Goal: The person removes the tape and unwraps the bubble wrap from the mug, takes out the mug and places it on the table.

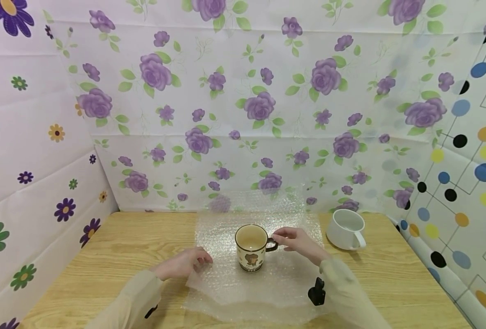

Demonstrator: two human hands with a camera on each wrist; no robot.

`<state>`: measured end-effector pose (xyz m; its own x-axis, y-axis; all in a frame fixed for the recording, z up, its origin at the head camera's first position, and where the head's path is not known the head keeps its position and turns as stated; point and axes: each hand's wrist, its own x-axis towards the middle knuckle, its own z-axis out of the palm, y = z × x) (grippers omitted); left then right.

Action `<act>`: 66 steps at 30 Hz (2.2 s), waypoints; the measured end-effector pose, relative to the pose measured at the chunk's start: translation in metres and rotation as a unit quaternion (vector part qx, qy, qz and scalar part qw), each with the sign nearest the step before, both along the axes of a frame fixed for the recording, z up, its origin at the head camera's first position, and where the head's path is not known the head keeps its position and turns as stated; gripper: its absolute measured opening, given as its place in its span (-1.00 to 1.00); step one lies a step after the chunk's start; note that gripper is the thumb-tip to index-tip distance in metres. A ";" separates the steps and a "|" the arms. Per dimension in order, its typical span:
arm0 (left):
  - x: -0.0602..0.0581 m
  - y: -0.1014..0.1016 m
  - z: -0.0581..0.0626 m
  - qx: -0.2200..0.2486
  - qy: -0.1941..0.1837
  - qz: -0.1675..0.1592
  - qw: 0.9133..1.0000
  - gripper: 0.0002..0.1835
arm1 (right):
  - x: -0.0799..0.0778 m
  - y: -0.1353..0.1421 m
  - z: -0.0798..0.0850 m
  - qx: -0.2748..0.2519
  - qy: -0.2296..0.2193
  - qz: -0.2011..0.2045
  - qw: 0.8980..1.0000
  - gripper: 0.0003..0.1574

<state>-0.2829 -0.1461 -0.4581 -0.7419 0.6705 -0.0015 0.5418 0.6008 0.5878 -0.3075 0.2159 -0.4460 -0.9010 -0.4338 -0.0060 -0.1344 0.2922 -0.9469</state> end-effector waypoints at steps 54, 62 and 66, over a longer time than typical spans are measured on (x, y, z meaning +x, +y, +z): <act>0.000 0.002 -0.002 -0.019 0.019 0.000 1.000 -0.57 | 0.011 0.031 0.010 -0.147 -0.036 0.043 0.988 -0.63; 0.001 0.003 -0.002 -0.015 0.014 -0.005 1.000 -0.57 | 0.021 0.067 0.011 -0.196 -0.015 0.061 0.979 -0.64; 0.000 0.005 -0.001 -0.017 0.016 -0.007 1.000 -0.58 | 0.025 0.088 0.010 -0.247 -0.001 0.066 0.967 -0.62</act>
